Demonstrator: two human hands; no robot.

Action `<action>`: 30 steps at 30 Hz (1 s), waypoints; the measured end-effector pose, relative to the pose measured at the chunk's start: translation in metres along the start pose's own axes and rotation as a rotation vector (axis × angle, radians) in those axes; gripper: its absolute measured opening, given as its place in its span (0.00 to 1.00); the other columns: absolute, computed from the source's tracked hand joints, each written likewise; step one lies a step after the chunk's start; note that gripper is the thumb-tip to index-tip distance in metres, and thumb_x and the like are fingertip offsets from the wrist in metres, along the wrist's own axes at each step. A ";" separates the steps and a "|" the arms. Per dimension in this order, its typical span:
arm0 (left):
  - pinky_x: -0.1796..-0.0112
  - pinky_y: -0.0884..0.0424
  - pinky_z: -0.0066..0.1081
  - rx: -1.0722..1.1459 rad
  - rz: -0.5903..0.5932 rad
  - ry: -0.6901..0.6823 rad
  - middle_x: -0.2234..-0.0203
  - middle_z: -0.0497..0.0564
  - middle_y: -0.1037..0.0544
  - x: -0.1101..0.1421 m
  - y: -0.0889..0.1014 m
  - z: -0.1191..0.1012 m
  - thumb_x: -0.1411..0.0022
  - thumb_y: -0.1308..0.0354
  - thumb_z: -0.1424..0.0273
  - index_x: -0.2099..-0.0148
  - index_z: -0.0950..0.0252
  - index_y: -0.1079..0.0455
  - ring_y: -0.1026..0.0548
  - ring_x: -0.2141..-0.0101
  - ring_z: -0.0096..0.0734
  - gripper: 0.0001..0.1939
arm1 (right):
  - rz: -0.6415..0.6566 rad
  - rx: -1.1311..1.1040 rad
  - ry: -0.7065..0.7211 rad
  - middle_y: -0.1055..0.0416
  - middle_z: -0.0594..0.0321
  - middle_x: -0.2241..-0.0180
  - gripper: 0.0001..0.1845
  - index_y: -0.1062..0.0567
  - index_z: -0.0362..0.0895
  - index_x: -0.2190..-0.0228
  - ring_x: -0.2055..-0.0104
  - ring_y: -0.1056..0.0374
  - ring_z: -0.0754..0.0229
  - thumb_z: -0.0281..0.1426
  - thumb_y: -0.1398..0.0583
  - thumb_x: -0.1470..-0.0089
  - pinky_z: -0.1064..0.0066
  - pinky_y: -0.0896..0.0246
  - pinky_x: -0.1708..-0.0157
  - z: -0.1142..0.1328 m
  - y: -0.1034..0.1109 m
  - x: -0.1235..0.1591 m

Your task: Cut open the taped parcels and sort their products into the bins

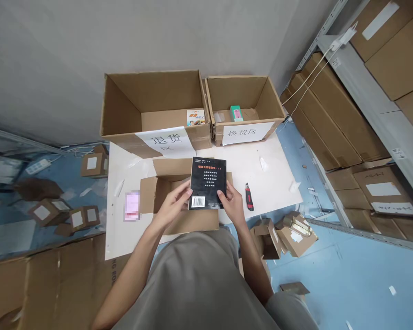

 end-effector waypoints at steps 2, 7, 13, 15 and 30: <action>0.73 0.14 0.35 -0.061 0.076 0.013 0.52 0.55 0.12 -0.009 -0.016 -0.001 0.34 0.27 0.39 0.23 0.57 0.25 0.16 0.66 0.38 0.46 | 0.062 0.042 -0.038 0.13 0.53 0.41 0.46 0.19 0.45 0.30 0.40 0.15 0.43 0.55 0.25 0.40 0.52 0.17 0.36 -0.005 0.018 -0.004; 0.71 0.12 0.40 -0.172 0.117 -0.176 0.51 0.57 0.12 -0.051 -0.059 -0.058 0.28 0.31 0.42 0.26 0.58 0.22 0.14 0.62 0.44 0.38 | 0.059 0.082 -0.001 0.11 0.54 0.48 0.50 0.22 0.43 0.27 0.53 0.14 0.46 0.57 0.26 0.41 0.52 0.11 0.49 0.023 0.056 -0.049; 0.32 0.24 0.68 -0.351 -0.180 -0.701 0.32 0.59 0.20 -0.118 -0.078 -0.187 0.19 0.35 0.50 0.26 0.54 0.25 0.25 0.28 0.55 0.28 | -0.034 0.172 0.375 0.20 0.48 0.32 0.49 0.24 0.44 0.25 0.34 0.20 0.42 0.61 0.31 0.35 0.51 0.15 0.41 0.135 0.073 -0.193; 0.27 0.31 0.69 -0.359 -0.237 -0.737 0.27 0.58 0.25 -0.126 -0.072 -0.206 0.18 0.36 0.51 0.25 0.55 0.28 0.32 0.22 0.54 0.27 | -0.088 0.278 0.387 0.22 0.44 0.30 0.48 0.26 0.43 0.25 0.36 0.19 0.43 0.61 0.35 0.31 0.52 0.15 0.43 0.148 0.082 -0.230; 0.29 0.27 0.59 -0.530 -0.809 0.059 0.33 0.68 0.19 0.082 0.154 0.099 0.35 0.32 0.52 0.37 0.65 0.20 0.22 0.31 0.60 0.31 | -0.037 0.520 0.142 0.21 0.43 0.32 0.28 0.15 0.48 0.38 0.32 0.23 0.40 0.50 0.38 0.29 0.42 0.19 0.37 -0.093 0.092 -0.017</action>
Point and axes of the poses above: each hand's wrist, its own x-axis away from the middle knuckle, its own y-axis out of the back of the hand, z = x × y, the point moved 8 cm from there along -x, towards the middle knuckle
